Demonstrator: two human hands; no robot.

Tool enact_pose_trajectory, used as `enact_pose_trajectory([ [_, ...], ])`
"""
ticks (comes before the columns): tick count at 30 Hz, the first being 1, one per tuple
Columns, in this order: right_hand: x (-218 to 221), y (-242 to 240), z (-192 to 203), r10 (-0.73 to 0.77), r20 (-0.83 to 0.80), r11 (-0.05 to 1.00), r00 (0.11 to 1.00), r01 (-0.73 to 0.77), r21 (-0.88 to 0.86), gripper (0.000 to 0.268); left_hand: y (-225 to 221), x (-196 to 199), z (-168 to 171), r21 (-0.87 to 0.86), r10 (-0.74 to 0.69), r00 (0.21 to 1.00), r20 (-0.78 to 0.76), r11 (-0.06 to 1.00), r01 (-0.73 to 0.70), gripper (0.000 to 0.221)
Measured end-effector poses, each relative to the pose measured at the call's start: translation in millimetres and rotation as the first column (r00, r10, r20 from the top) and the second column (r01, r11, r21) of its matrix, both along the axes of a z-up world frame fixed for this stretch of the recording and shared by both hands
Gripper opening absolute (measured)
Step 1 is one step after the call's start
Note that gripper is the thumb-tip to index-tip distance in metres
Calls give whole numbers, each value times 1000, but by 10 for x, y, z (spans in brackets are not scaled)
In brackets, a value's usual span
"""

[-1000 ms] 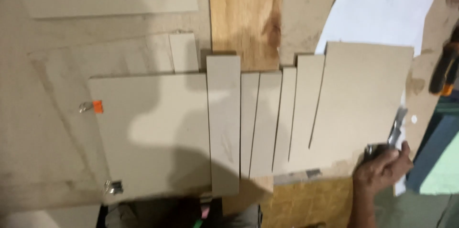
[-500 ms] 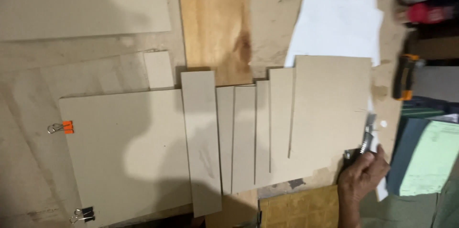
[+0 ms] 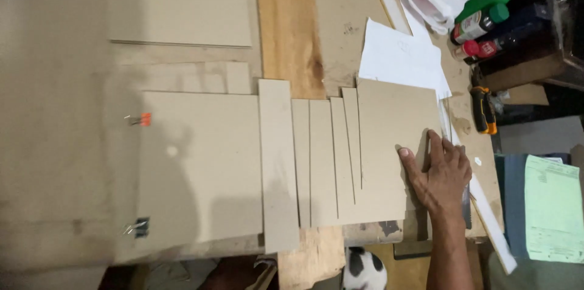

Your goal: A person is organizing, inspecting, and trimming various sizes of cardboard sheets and a wood plank on a workbench in a print shop.

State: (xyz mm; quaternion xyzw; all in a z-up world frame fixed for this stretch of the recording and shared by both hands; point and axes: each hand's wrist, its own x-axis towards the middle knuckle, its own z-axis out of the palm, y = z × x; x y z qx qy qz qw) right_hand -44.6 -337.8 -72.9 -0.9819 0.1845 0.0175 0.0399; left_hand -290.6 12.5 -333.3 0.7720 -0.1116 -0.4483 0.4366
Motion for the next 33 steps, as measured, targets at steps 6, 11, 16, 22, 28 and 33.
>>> enact_pose_trajectory([
  [6,-296,121,40,142,159,989,977,-147,21,100,456,229,413,100,-244,958,150,968,231,58],
  [11,-571,408,234,41,47,955,998,-53,290,101,499,420,2733,-462,237,931,278,882,-87,38],
  [16,-459,201,5,21,70,961,997,-39,272,103,-154,958,2702,-486,529,752,394,814,-318,46],
  [22,-259,212,-26,-11,94,960,996,-16,281,94,-465,1249,2920,-269,496,820,285,863,-429,77],
  [28,179,-71,-517,-45,180,885,983,-44,463,84,-628,1342,2822,-225,530,814,239,845,-485,74],
  [33,146,82,-350,-114,165,864,980,16,504,77,-516,1347,2859,-244,557,796,234,827,-507,64],
])
